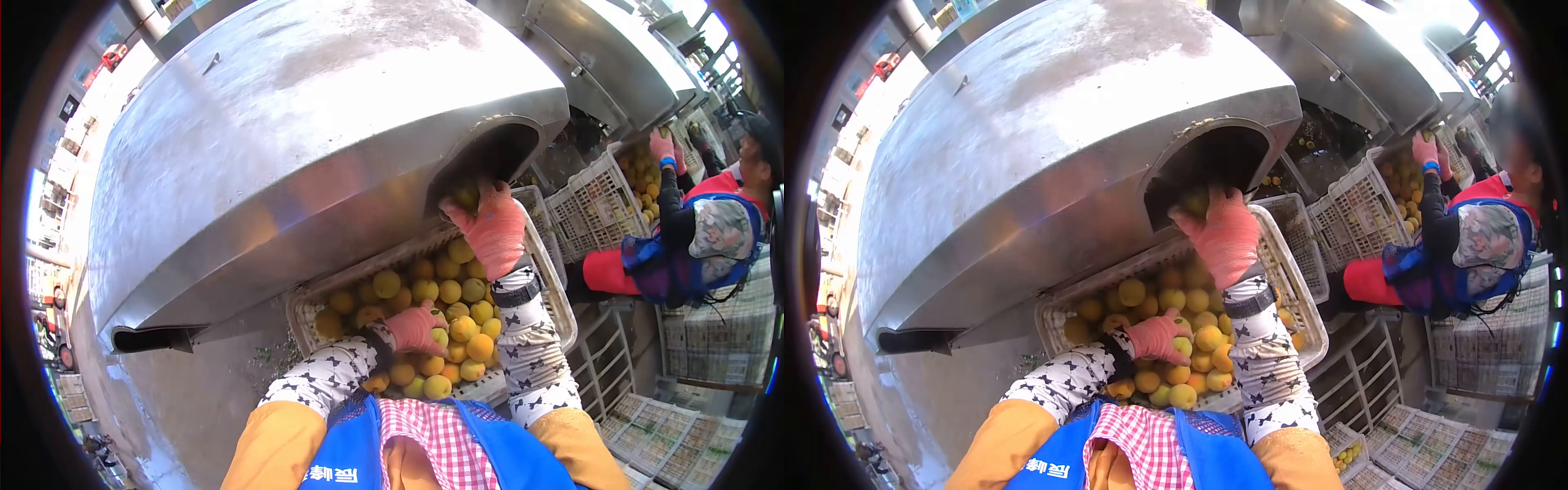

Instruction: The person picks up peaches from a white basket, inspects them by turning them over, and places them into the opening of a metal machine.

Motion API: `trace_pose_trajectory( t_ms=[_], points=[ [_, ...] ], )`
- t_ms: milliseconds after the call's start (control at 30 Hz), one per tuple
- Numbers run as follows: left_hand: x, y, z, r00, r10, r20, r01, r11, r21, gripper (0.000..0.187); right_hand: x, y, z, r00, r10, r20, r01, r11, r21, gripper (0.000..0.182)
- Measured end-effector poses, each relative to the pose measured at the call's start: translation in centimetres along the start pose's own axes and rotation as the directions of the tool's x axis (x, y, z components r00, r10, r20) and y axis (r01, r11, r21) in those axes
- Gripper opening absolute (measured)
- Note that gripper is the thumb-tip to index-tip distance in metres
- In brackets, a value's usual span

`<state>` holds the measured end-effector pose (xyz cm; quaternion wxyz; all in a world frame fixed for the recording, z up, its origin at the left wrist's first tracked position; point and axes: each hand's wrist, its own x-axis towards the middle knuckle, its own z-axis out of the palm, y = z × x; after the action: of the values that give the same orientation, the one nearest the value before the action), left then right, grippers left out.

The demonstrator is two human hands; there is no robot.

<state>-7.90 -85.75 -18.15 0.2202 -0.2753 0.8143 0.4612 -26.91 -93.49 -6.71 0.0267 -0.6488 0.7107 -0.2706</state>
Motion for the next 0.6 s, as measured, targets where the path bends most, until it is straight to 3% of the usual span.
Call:
trace_pose_trajectory(
  t_ms=[67, 100, 133, 167, 200, 267, 300, 333, 367, 400, 433, 500, 600],
  points=[
    [-1.7, -0.9, 1.4, 0.967, -0.042, -0.251, -0.011, 0.979, -0.205, 0.068, -0.4, -0.5, 1.0, 0.993, -0.020, -0.114, 0.018, 1.000, -0.017, 0.077],
    [-2.6, -1.3, 1.4, 0.970, -0.049, -0.238, -0.002, 0.978, -0.206, 0.068, -0.5, -0.6, 1.5, 0.994, -0.008, -0.108, 0.007, 1.000, -0.010, 0.077],
    [-3.6, -1.5, 1.4, 0.943, -0.081, -0.323, -0.123, 0.817, -0.563, 0.062, -0.2, -0.6, 2.1, 0.989, -0.017, -0.148, 0.015, 1.000, -0.015, 0.073],
    [-4.5, -1.4, 1.7, 0.908, -0.153, -0.389, -0.260, 0.521, -0.813, 0.056, 0.2, -0.7, 2.6, 0.982, -0.029, -0.187, 0.026, 0.999, -0.021, 0.069],
    [-6.4, 0.4, 0.6, 0.891, -0.196, -0.410, -0.385, 0.155, -0.910, 0.057, 1.7, -1.3, 3.2, 0.986, -0.011, -0.168, 0.009, 1.000, -0.013, 0.069],
    [-6.8, 1.2, 0.4, 0.880, -0.245, -0.407, -0.460, -0.229, -0.858, 0.073, 4.3, -3.0, 3.4, 0.955, 0.228, 0.192, -0.222, 0.974, -0.054, 0.068],
    [-7.2, 1.3, -0.3, 0.885, -0.250, -0.393, -0.449, -0.231, -0.863, 0.073, 3.6, -2.7, 2.3, 0.950, 0.238, 0.202, -0.232, 0.971, -0.051, 0.068],
    [-7.4, 1.6, -1.4, 0.872, -0.230, -0.431, -0.488, -0.341, -0.804, 0.081, 3.0, -1.6, 0.7, 0.998, 0.058, -0.020, -0.050, 0.961, 0.271, 0.064],
    [-7.5, 1.8, -2.2, 0.853, -0.213, -0.476, -0.518, -0.448, -0.729, 0.090, 2.5, -1.3, -0.9, 0.956, -0.056, -0.288, 0.203, 0.835, 0.512, 0.062],
    [-7.6, 1.9, -2.8, 0.849, -0.213, -0.484, -0.525, -0.450, -0.722, 0.090, 0.4, -2.3, -2.7, 0.991, 0.105, -0.079, -0.004, 0.624, 0.781, 0.059],
    [-7.8, 1.9, -3.1, 0.836, -0.141, -0.530, -0.518, -0.519, -0.680, 0.092, -1.3, -2.0, -4.0, 1.000, 0.001, -0.031, 0.020, 0.754, 0.657, 0.060],
    [-8.1, 2.5, -3.9, 0.809, -0.073, -0.583, -0.508, -0.585, -0.632, 0.094, -4.5, -1.3, -4.9, 0.936, -0.167, 0.310, -0.138, 0.637, 0.758, 0.068],
    [-8.3, 3.9, -4.6, 0.846, -0.074, -0.527, -0.470, -0.571, -0.673, 0.092, -7.0, -1.5, -3.8, 0.930, -0.248, 0.272, -0.032, 0.682, 0.731, 0.071]
  ],
)
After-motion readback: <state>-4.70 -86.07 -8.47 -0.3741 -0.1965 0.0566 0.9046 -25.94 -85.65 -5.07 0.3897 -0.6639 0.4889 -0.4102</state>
